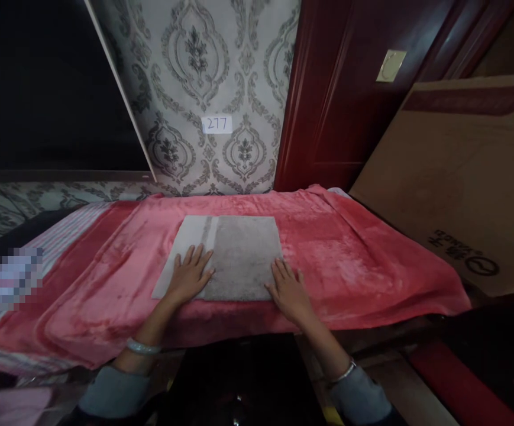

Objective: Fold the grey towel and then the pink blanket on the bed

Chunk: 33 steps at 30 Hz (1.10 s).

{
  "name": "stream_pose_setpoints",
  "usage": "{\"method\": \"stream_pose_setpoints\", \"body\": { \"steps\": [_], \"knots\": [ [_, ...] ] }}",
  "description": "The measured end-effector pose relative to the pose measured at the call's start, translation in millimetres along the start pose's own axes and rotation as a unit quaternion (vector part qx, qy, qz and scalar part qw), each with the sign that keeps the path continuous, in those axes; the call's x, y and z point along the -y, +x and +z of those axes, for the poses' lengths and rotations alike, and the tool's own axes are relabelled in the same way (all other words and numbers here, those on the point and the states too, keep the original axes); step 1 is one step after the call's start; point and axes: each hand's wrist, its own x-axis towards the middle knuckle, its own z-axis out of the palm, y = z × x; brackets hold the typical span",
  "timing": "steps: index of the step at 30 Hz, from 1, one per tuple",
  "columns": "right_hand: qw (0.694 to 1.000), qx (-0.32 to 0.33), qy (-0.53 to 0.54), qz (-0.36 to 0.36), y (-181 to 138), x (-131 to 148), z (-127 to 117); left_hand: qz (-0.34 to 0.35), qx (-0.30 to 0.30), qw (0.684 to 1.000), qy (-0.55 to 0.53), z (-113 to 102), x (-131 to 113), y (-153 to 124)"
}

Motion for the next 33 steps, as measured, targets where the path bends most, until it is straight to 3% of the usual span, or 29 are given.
{"method": "stream_pose_setpoints", "body": {
  "steps": [4,9,12,14,16,19,28,33],
  "knots": [
    [0.999,-0.030,0.002,-0.025,42.8,17.3,-29.4,-0.003,-0.004,0.999,-0.033,-17.7,11.6,17.1],
    [0.995,-0.015,0.031,-0.096,133.8,89.8,-52.4,-0.026,-0.046,0.998,-0.019,-46.9,24.5,80.0],
    [0.993,-0.022,0.037,-0.114,172.5,120.8,-40.8,-0.008,-0.045,0.999,0.013,-37.9,26.3,110.5],
    [0.991,-0.020,0.040,-0.126,186.2,125.6,-25.4,-0.001,-0.044,0.999,0.024,-22.0,27.5,119.5],
    [0.991,-0.015,0.038,-0.130,193.5,118.2,-11.7,-0.001,-0.045,0.999,0.030,-7.6,29.5,121.9],
    [0.996,-0.016,0.027,-0.080,199.8,91.6,-5.1,0.000,-0.045,0.999,0.031,0.3,32.0,121.3],
    [0.993,-0.011,0.031,0.115,183.5,2.9,-23.1,-0.004,-0.028,0.999,0.016,-9.5,28.2,122.5],
    [0.986,0.022,0.037,0.161,154.9,-8.0,-44.3,0.006,-0.050,0.999,0.013,-6.2,28.2,122.0]
  ]
}}
